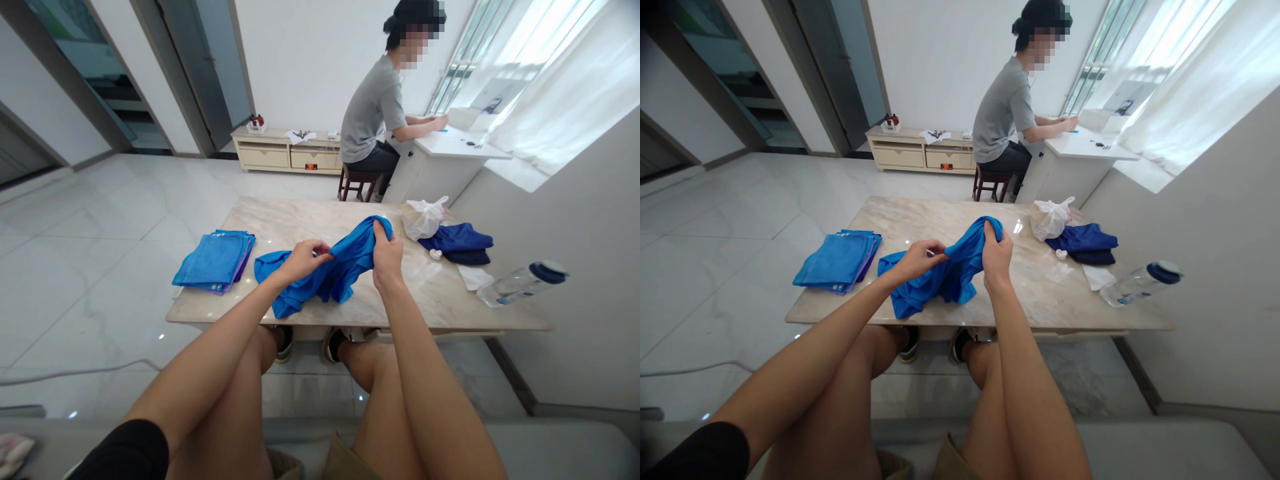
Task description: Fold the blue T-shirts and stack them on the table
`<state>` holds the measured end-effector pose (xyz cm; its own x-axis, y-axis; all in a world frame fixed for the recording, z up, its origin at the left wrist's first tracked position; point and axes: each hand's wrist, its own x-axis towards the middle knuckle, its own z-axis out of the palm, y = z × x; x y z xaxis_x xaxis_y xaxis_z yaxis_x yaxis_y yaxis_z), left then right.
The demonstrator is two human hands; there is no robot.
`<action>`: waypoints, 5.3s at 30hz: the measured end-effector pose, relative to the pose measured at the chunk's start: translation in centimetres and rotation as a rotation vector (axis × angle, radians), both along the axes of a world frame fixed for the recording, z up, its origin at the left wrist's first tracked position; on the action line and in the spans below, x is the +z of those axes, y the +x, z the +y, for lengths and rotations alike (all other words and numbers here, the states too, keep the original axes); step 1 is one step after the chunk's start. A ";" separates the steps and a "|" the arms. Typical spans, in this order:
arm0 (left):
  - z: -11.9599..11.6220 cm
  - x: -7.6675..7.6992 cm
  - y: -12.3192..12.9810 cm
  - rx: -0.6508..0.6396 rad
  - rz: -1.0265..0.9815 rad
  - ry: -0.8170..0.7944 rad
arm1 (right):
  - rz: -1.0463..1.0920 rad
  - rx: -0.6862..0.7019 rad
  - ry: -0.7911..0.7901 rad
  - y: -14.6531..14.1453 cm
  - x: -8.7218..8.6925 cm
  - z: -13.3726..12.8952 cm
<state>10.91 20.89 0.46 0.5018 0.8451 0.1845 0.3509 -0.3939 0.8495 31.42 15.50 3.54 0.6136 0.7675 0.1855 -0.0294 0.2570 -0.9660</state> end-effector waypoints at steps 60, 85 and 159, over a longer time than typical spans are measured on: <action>-0.5 -0.8 -1.1 -0.042 -0.046 0.052 | -0.615 0.347 -0.117 -0.6 -0.7 -0.5; 3.0 -1.1 -2.8 0.466 -0.185 0.126 | -0.824 0.357 -0.286 1.8 -3.2 0.6; 3.7 -0.5 -6.4 0.311 -0.433 -0.035 | -0.651 -0.032 -0.153 -0.7 -3.4 2.0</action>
<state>4.47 24.57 -0.06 0.1107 0.9512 0.2879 0.0606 -0.2956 0.9534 30.70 17.53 0.17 0.4364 0.7979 0.4158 0.5771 0.1063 -0.8097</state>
